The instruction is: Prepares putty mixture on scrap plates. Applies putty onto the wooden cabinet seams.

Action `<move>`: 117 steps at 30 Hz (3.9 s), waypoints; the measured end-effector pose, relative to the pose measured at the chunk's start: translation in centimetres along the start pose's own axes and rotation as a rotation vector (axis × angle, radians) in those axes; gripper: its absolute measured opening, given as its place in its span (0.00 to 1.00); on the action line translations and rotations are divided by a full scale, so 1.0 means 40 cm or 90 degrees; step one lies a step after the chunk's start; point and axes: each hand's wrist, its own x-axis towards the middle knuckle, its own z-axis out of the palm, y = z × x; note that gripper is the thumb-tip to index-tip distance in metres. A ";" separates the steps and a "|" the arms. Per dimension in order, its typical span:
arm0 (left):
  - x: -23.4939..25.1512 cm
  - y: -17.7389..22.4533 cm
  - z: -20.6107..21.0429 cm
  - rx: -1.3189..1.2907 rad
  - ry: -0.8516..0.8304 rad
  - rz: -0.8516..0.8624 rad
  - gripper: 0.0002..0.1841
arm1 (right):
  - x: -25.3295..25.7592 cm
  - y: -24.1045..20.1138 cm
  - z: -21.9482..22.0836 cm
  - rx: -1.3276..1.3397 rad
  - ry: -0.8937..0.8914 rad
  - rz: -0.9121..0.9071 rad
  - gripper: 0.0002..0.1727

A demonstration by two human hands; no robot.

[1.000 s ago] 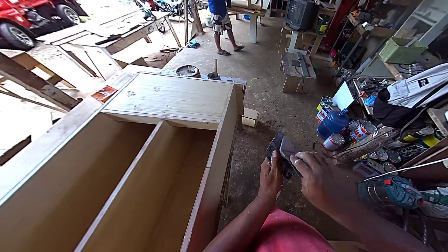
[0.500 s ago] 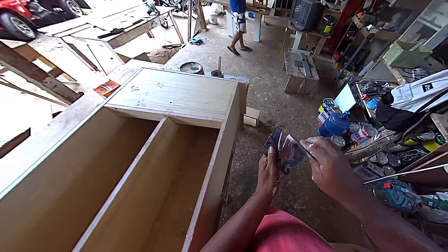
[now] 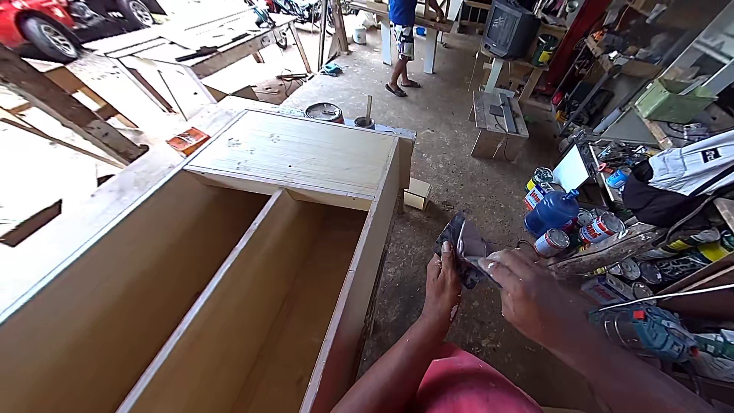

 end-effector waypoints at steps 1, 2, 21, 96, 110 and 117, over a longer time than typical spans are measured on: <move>-0.004 -0.001 -0.001 -0.002 -0.005 0.000 0.23 | 0.010 0.001 -0.006 0.011 0.023 0.011 0.22; -0.008 -0.004 0.001 0.002 -0.014 0.000 0.23 | 0.022 0.005 -0.006 0.004 0.042 0.027 0.21; 0.000 0.032 -0.046 -0.201 -0.022 -0.080 0.23 | 0.019 0.106 -0.024 0.406 0.126 0.030 0.19; -0.090 0.046 0.008 0.374 -0.171 0.277 0.32 | -0.021 -0.047 0.022 1.026 0.243 0.853 0.13; -0.107 0.089 -0.032 -0.031 -0.225 -0.025 0.21 | -0.030 0.104 -0.169 0.453 0.235 0.088 0.11; -0.106 0.134 0.024 -0.323 -0.135 -0.121 0.14 | -0.043 0.113 -0.074 0.067 0.229 -0.252 0.14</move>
